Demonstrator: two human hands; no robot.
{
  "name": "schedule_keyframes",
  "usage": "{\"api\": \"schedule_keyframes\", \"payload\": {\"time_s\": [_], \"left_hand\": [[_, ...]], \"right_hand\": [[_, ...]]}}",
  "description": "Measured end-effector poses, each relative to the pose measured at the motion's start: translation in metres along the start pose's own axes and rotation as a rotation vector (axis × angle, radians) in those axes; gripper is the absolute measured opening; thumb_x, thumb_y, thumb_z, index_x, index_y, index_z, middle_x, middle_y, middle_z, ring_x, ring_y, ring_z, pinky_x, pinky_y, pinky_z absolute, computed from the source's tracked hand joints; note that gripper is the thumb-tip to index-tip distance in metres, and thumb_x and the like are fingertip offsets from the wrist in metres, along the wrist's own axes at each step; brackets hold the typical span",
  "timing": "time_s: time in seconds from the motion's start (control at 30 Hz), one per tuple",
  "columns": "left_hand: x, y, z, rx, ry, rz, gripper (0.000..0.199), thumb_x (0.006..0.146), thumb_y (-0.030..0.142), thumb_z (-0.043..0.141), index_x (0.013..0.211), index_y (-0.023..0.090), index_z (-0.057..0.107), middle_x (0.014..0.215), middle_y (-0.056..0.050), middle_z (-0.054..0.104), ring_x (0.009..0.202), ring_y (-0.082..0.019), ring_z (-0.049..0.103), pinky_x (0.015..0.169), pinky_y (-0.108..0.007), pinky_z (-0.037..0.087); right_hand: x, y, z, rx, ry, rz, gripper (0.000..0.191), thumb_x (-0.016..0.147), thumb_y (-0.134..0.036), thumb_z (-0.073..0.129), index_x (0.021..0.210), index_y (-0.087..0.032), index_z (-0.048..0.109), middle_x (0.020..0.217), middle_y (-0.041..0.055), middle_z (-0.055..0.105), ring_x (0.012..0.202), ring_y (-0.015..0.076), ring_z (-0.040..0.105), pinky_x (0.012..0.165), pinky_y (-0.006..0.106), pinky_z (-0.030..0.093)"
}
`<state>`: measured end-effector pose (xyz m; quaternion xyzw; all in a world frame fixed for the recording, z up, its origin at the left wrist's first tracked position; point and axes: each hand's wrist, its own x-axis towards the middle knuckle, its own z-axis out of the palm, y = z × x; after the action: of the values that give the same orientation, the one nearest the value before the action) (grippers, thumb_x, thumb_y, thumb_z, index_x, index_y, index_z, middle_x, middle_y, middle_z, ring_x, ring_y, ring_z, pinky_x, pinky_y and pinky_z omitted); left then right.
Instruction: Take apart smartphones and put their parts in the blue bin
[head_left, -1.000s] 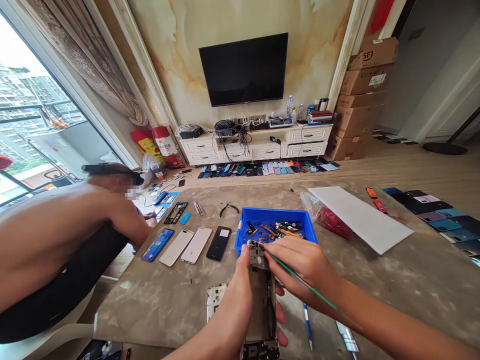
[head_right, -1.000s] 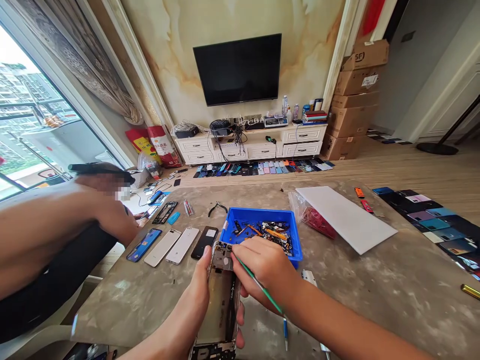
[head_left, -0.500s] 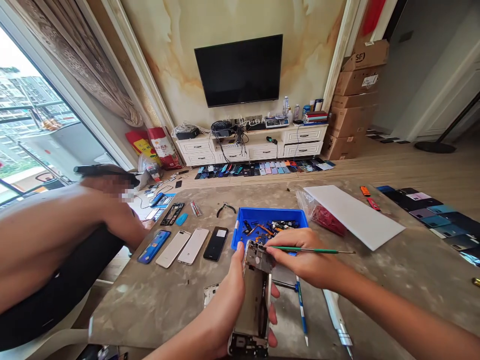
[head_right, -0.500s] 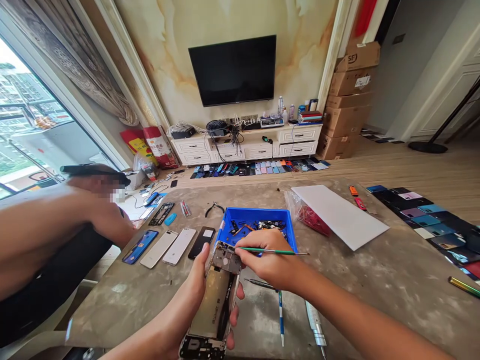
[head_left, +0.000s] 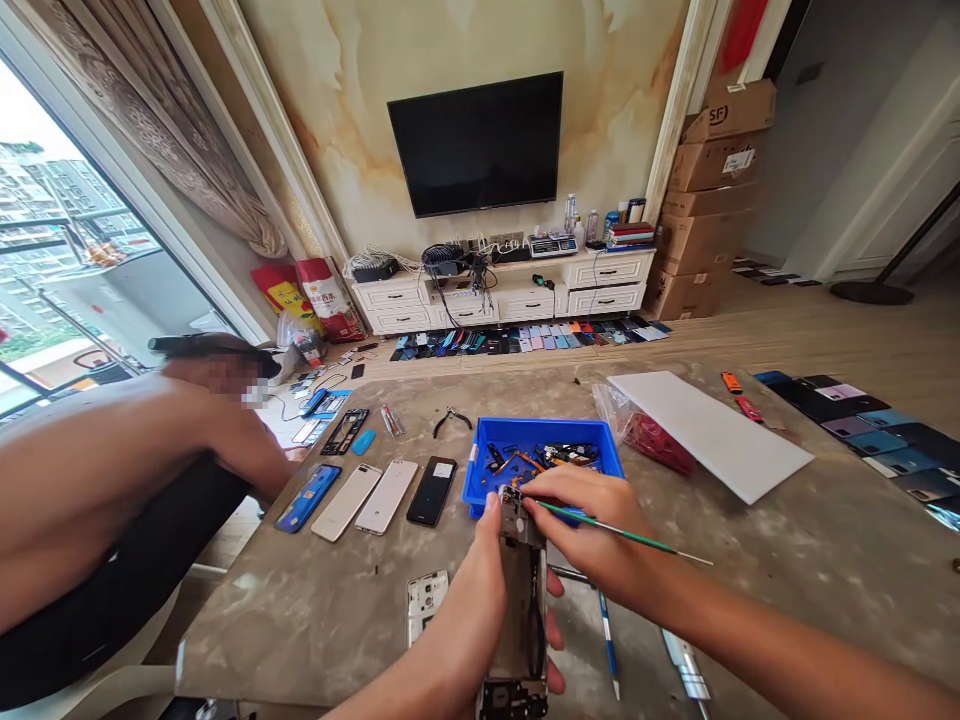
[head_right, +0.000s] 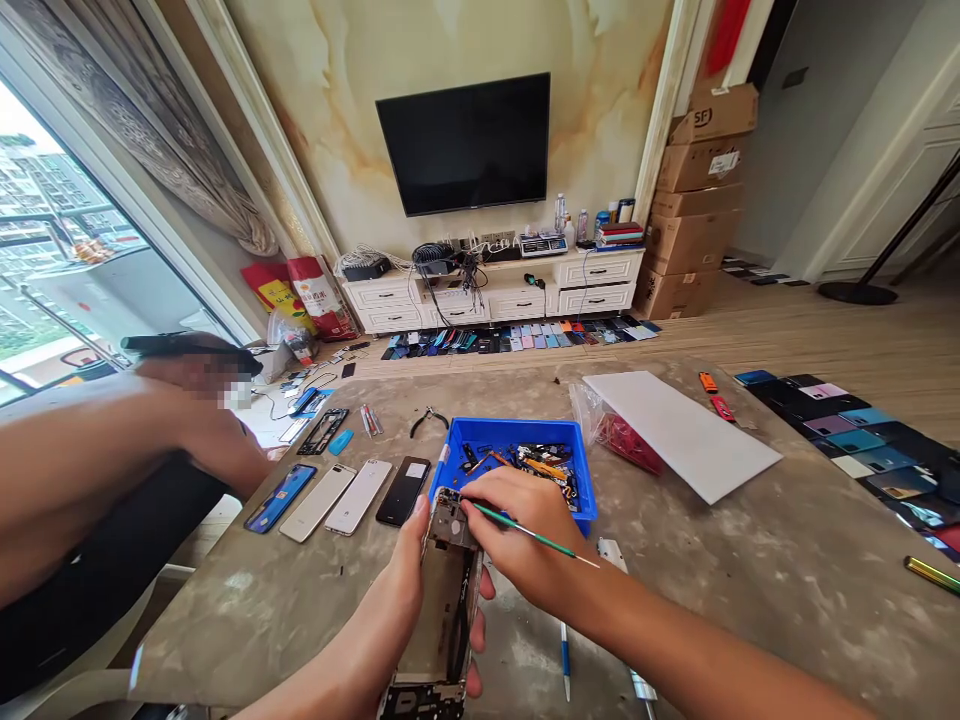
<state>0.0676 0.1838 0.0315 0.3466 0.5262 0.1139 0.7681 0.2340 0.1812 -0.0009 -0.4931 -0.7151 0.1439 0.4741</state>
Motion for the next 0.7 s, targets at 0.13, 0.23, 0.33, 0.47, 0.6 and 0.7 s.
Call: {"api": "schedule_keyframes", "payload": {"time_s": [0.13,0.23,0.33,0.47,0.6,0.7], "left_hand": [[0.0,-0.001,0.001,-0.02,-0.028,0.005,0.091,0.076,0.094,0.021,0.084,0.016,0.067,0.06,-0.008,0.064,0.048,-0.021,0.062,0.048,-0.027,0.043],[0.001,-0.003,-0.001,-0.067,-0.06,0.011,0.093,0.074,0.095,0.022,0.083,0.015,0.068,0.06,-0.008,0.063,0.048,-0.021,0.061,0.049,-0.029,0.044],[0.001,-0.003,-0.002,-0.136,-0.1,-0.041,0.095,0.072,0.097,0.023,0.083,0.014,0.07,0.062,-0.009,0.064,0.05,-0.022,0.062,0.052,-0.031,0.046],[-0.001,-0.002,-0.004,-0.199,-0.13,-0.122,0.099,0.072,0.097,0.02,0.084,0.013,0.071,0.062,-0.01,0.065,0.05,-0.025,0.063,0.054,-0.033,0.047],[0.002,-0.004,-0.007,-0.241,-0.168,-0.113,0.102,0.069,0.099,0.022,0.086,0.012,0.072,0.064,-0.012,0.065,0.053,-0.026,0.064,0.057,-0.035,0.049],[0.004,-0.005,-0.01,-0.277,-0.211,-0.102,0.099,0.069,0.098,0.028,0.086,0.012,0.072,0.066,-0.012,0.066,0.054,-0.026,0.064,0.057,-0.035,0.049]], "right_hand": [[0.0,-0.001,0.001,-0.018,0.028,-0.003,0.016,0.091,-0.013,0.063,0.092,-0.025,0.074,0.096,0.0006,0.078,0.087,0.0169,0.072,0.081,0.028,0.055],[-0.001,0.0,0.003,-0.05,0.095,-0.048,0.014,0.091,-0.014,0.063,0.09,-0.024,0.072,0.094,0.0016,0.077,0.084,0.0171,0.072,0.079,0.029,0.055],[-0.001,0.0,0.004,-0.055,0.109,-0.103,0.013,0.092,-0.015,0.061,0.09,-0.023,0.07,0.092,0.0028,0.076,0.083,0.0174,0.071,0.079,0.029,0.054],[0.002,-0.003,0.0,-0.005,0.049,-0.043,0.012,0.09,-0.013,0.063,0.088,-0.023,0.069,0.088,0.0009,0.075,0.081,0.0162,0.07,0.074,0.027,0.052],[0.005,-0.005,-0.001,0.036,0.045,0.006,0.013,0.09,-0.013,0.063,0.087,-0.024,0.069,0.089,-0.0005,0.075,0.081,0.0155,0.07,0.074,0.026,0.051],[0.004,-0.004,0.001,0.033,0.063,-0.023,0.011,0.091,-0.015,0.062,0.088,-0.023,0.07,0.09,0.0002,0.076,0.083,0.0158,0.07,0.077,0.027,0.051]]}}
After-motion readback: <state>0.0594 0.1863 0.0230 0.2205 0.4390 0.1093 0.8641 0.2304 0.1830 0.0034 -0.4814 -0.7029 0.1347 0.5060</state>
